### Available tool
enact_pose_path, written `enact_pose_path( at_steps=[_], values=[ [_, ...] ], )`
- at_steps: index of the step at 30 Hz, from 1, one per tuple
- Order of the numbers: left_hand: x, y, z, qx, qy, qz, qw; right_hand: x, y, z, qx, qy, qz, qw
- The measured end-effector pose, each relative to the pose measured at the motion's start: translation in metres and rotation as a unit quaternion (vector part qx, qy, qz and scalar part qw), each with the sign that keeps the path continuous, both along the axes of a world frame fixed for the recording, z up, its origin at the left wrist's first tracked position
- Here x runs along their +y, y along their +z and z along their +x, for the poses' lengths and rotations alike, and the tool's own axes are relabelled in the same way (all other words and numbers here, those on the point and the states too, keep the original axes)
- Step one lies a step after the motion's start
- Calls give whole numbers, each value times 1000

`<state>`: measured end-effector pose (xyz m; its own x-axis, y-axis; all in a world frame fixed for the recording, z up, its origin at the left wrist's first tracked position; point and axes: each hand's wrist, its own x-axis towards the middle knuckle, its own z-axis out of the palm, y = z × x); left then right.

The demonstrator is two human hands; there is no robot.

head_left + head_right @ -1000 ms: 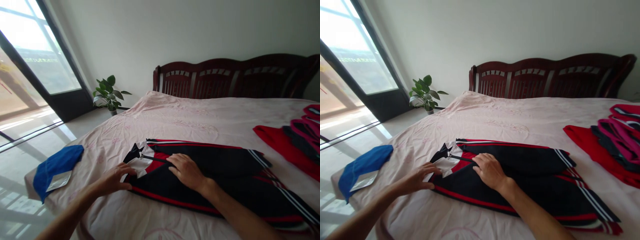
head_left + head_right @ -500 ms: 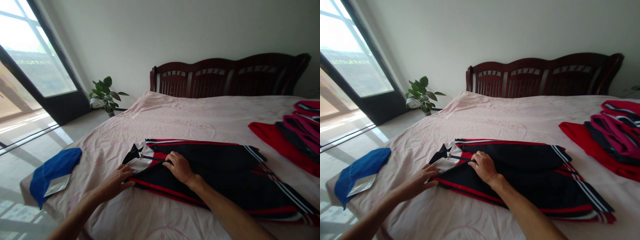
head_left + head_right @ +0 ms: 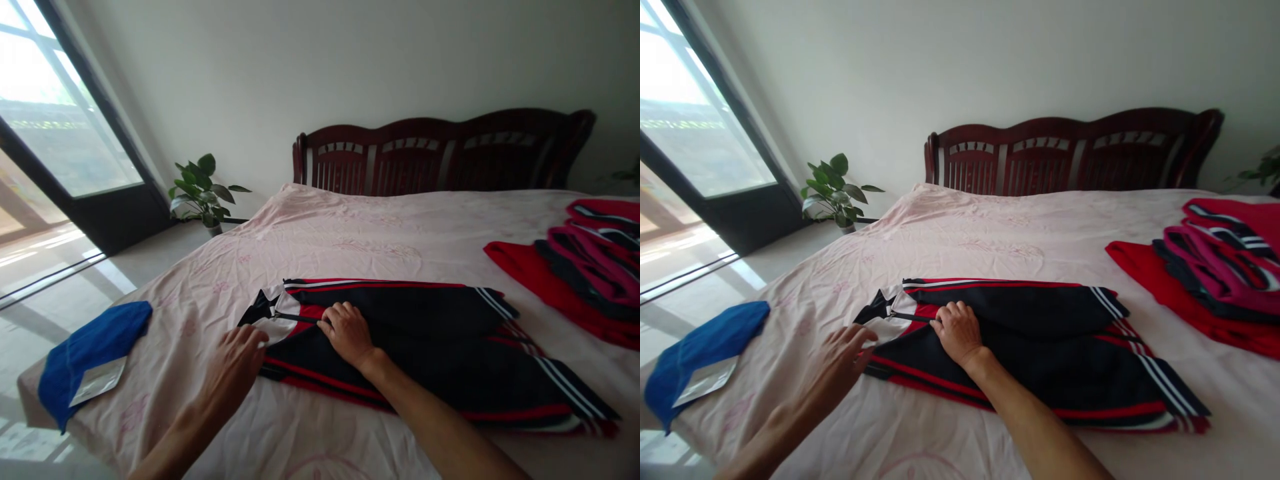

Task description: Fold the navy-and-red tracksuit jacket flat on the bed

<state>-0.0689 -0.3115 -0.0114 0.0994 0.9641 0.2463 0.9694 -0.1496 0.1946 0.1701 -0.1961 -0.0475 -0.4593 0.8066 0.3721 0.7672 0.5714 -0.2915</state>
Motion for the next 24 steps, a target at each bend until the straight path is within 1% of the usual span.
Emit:
enact_pose_path(
  at_steps=[1, 3, 5, 7, 8, 9, 11, 13, 14, 16, 18, 20, 24],
  values=[
    [1, -1, 13, -29, -37, -6, 999, 1, 1, 1, 32, 8, -16, 999],
    [6, -6, 40, -74, -110, -24, 991, 4, 4, 5, 135, 28, -58, 989],
    [13, -12, 66, -85, -161, -26, 983, 5, 10, 12, 263, 34, -98, 959],
    [20, -18, 85, -76, -193, -15, 978, 2, 17, 22, 355, 19, -115, 927],
    [24, -21, 92, -69, -199, -9, 978, -2, 21, 28, 373, 10, -112, 921],
    [27, -25, 98, -58, -198, -3, 978, -7, 23, 34, 369, 4, -104, 924],
    [33, -33, 104, -26, -180, 9, 983, -19, 23, 49, 300, 14, -79, 951],
    [37, -42, 105, 17, -154, 14, 988, -34, 17, 66, 169, 52, -60, 982],
    [38, -47, 105, 37, -144, 15, 989, -41, 12, 75, 97, 74, -54, 991],
    [38, -56, 102, 64, -127, 19, 990, -51, 0, 94, -24, 91, -42, 995],
    [37, -62, 99, 77, -115, 29, 990, -55, -9, 113, -94, 67, -34, 993],
    [36, -66, 97, 83, -106, 38, 990, -55, -13, 131, -126, 26, -33, 991],
    [36, -70, 95, 91, -91, 47, 991, -53, -13, 165, -157, -39, -26, 986]
  ],
)
